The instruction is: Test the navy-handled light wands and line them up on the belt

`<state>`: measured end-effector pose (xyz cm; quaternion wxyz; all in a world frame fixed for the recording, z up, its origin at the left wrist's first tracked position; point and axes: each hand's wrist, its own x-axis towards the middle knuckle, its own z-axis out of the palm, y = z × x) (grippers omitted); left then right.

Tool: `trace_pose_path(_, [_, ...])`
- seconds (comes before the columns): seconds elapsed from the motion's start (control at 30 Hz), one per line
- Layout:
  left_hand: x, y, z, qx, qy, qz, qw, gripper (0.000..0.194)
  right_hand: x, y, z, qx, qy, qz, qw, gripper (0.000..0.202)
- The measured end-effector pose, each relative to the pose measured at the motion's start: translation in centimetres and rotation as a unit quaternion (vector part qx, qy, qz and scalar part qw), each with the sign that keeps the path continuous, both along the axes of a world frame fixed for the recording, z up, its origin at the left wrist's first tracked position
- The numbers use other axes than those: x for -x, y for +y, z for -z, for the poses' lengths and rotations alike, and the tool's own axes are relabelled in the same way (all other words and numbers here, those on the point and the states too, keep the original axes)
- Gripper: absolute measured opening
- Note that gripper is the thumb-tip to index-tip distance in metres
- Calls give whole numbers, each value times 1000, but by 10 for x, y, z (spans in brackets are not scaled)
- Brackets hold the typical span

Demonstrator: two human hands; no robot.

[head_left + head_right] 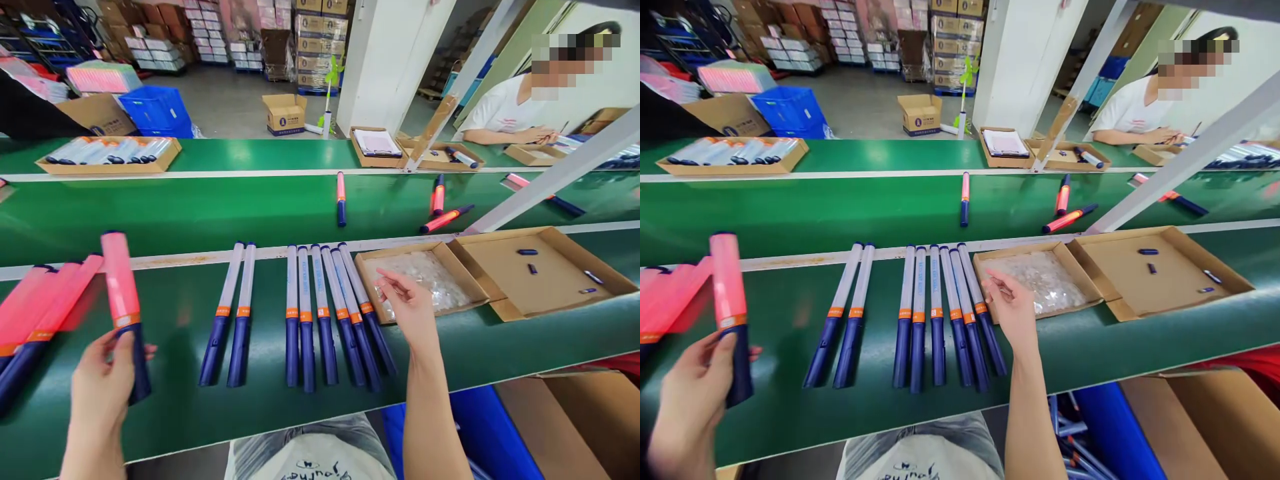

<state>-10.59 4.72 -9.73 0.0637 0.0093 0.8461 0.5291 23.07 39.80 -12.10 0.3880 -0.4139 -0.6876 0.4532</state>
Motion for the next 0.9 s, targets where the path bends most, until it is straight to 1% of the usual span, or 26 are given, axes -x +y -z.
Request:
trace_pose_path(0.07, [-33, 26, -12, -81, -99, 62, 990, 47, 4, -7, -6, 10, 19, -16, 1000, 50])
trace_pose_path(0.1, [-51, 38, -18, -120, -141, 110, 977, 53, 6, -10, -8, 14, 27, -21, 999, 47])
trace_pose_path(0.13, [-67, 50, -22, -141, -165, 137, 966, 58, 8, -13, -10, 16, 35, -23, 999, 44])
trace_pose_path(0.17, [-82, 61, -27, -169, -191, 168, 952, 58, 10, -16, -12, 16, 42, -21, 999, 41])
trace_pose_path(0.2, [-95, 71, -30, -238, -233, 215, 918, 53, 11, -20, -14, 17, 49, -20, 998, 39])
trace_pose_path(0.23, [-107, 79, -33, -290, -256, 246, 889, 45, 13, -24, -16, 20, 56, -20, 998, 37])
trace_pose_path(0.27, [-118, 85, -35, -317, -267, 269, 869, 41, 15, -29, -19, 25, 62, -22, 998, 36])
trace_pose_path(0.3, [-127, 89, -37, -339, -275, 290, 852, 41, 16, -35, -24, 30, 65, -26, 997, 35])
trace_pose_path(0.37, [-141, 94, -42, -346, -279, 322, 836, 52, 20, -48, -34, 41, 64, -47, 996, 33])
trace_pose_path(0.4, [-147, 95, -44, -337, -276, 333, 836, 58, 22, -54, -39, 46, 64, -60, 995, 33])
trace_pose_path(0.43, [-151, 96, -46, -318, -268, 337, 845, 62, 24, -61, -44, 51, 65, -73, 994, 32])
trace_pose_path(0.5, [-158, 97, -49, -258, -226, 321, 883, 62, 29, -73, -52, 66, 74, -100, 990, 29])
trace_pose_path(0.57, [-162, 98, -51, -199, -167, 288, 922, 57, 33, -83, -58, 78, 86, -123, 986, 25])
trace_pose_path(0.63, [-166, 99, -51, -158, -110, 266, 945, 51, 37, -90, -60, 79, 88, -138, 983, 23])
trace_pose_path(0.7, [-169, 100, -51, -140, -80, 261, 952, 47, 39, -94, -60, 71, 83, -146, 983, 22])
trace_pose_path(0.77, [-171, 101, -51, -142, -79, 261, 951, 46, 41, -95, -59, 48, 74, -145, 985, 20])
trace_pose_path(0.83, [-171, 102, -53, -167, -104, 259, 946, 49, 41, -95, -58, 21, 77, -134, 988, 17])
trace_pose_path(0.9, [-170, 103, -58, -206, -148, 261, 931, 50, 41, -95, -58, 10, 88, -121, 989, 15])
